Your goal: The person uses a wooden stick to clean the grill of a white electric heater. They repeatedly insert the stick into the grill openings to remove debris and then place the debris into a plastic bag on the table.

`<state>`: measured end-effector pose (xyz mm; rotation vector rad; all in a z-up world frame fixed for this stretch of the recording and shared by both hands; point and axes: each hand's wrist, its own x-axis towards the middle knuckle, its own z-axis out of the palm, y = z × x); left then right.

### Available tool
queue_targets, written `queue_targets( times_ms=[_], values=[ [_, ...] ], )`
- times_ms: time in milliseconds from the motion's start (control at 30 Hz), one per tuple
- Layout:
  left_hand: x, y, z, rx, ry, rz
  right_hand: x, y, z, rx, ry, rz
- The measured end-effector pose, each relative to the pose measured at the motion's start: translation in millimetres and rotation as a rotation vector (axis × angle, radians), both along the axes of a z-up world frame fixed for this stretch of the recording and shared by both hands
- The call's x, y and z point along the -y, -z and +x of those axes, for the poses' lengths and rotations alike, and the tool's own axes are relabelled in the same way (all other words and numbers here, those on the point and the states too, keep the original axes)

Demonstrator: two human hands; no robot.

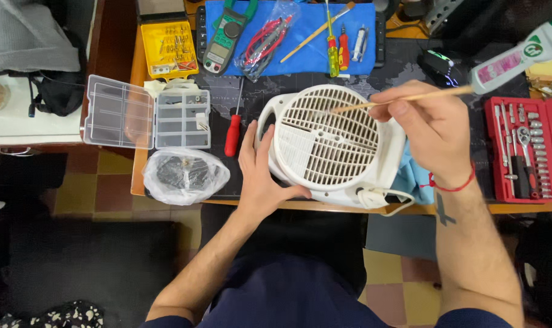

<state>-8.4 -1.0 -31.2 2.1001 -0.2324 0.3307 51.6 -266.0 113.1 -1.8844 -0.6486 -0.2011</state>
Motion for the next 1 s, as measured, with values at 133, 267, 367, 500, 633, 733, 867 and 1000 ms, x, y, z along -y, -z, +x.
queue_targets(
  times_ms=[133,267,367,500,633,733,867,1000],
  values=[
    [-9.4,2.5,8.6,0.027,0.081,-0.139,-17.1,-4.2,18.6,-0.004,-0.021,-0.071],
    [-10.3,12.8,11.7,0.028,0.118,-0.175,-37.2,-5.2,26.6,-0.093,-0.028,-0.086],
    [-10.7,16.5,12.2,0.038,0.132,-0.178,-41.7,-0.2,32.1,-0.114,-0.085,-0.082],
    [-11.0,18.7,12.1,0.012,0.149,-0.191,-45.9,1.1,35.3,-0.04,-0.1,-0.12],
    [-11.5,21.5,12.8,0.038,0.157,-0.203,-48.7,3.5,35.9,-0.004,-0.123,-0.165],
    [-11.6,19.2,12.3,0.014,0.154,-0.2,-49.3,1.2,33.0,-0.022,-0.094,-0.192],
    [-12.9,15.2,11.6,-0.017,0.162,-0.227,-48.9,-4.0,30.3,-0.011,-0.112,-0.163],
    [-13.0,18.2,12.2,-0.002,0.161,-0.226,-48.1,-3.4,28.6,-0.001,-0.09,-0.158]
  ],
)
